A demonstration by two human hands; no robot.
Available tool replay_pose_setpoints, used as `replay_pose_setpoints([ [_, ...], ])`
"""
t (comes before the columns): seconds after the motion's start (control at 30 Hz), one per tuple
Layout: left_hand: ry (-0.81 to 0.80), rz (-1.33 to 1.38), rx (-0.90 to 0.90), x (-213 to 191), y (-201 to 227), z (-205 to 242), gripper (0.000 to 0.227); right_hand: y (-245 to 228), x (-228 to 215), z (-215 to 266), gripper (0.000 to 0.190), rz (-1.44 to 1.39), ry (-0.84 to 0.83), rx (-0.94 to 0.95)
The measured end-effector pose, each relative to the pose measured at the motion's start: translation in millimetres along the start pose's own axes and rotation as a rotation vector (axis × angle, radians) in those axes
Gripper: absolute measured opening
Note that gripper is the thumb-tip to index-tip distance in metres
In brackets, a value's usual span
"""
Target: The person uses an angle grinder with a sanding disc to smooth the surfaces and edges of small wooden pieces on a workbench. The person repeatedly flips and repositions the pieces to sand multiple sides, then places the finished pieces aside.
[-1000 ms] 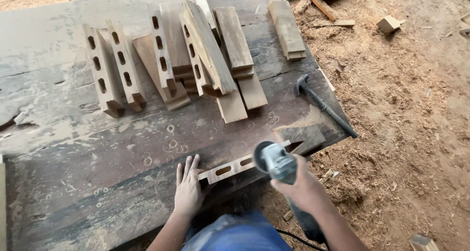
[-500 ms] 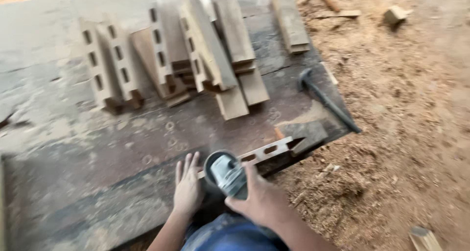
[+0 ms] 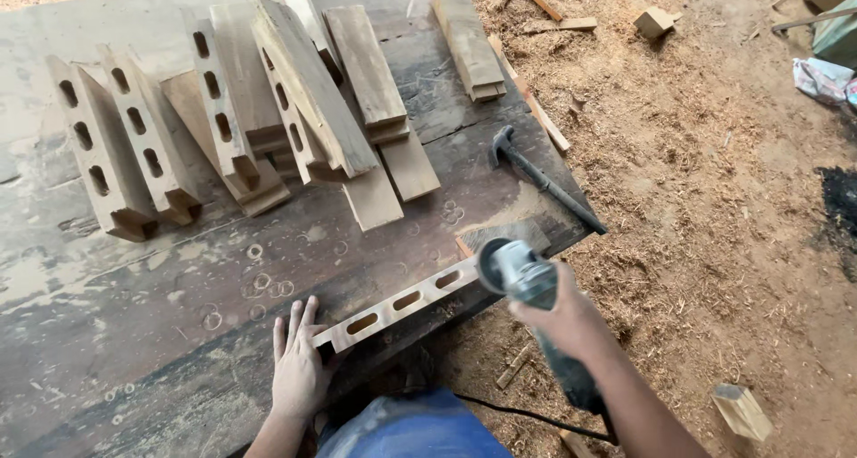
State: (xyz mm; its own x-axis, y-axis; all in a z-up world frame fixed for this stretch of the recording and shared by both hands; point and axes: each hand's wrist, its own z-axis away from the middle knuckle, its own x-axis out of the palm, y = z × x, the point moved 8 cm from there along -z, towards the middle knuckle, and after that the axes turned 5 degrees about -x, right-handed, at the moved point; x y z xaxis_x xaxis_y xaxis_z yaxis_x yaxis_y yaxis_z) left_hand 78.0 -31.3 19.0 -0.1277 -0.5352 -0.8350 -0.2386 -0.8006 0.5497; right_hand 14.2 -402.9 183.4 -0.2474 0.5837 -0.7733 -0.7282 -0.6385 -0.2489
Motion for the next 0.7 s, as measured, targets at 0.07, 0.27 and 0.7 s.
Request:
replay_pose_setpoints([
  [0.07,0.014,0.03,-0.019,-2.6,1.2,0.8,0.048,30.9,-15.1,-12.5,0.093,-0.092,0.059,0.063],
  [0.27,-0.009,0.026,-0.051,-8.8,8.3,-3.6,0.052,49.0,-31.1,-8.0,0.097,-0.333,0.288,-0.332],
  [0.7,-0.037,0.017,-0.087,-6.6,3.7,0.9,0.047,-116.5,92.5,85.1,0.098,0.037,-0.313,-0.404],
])
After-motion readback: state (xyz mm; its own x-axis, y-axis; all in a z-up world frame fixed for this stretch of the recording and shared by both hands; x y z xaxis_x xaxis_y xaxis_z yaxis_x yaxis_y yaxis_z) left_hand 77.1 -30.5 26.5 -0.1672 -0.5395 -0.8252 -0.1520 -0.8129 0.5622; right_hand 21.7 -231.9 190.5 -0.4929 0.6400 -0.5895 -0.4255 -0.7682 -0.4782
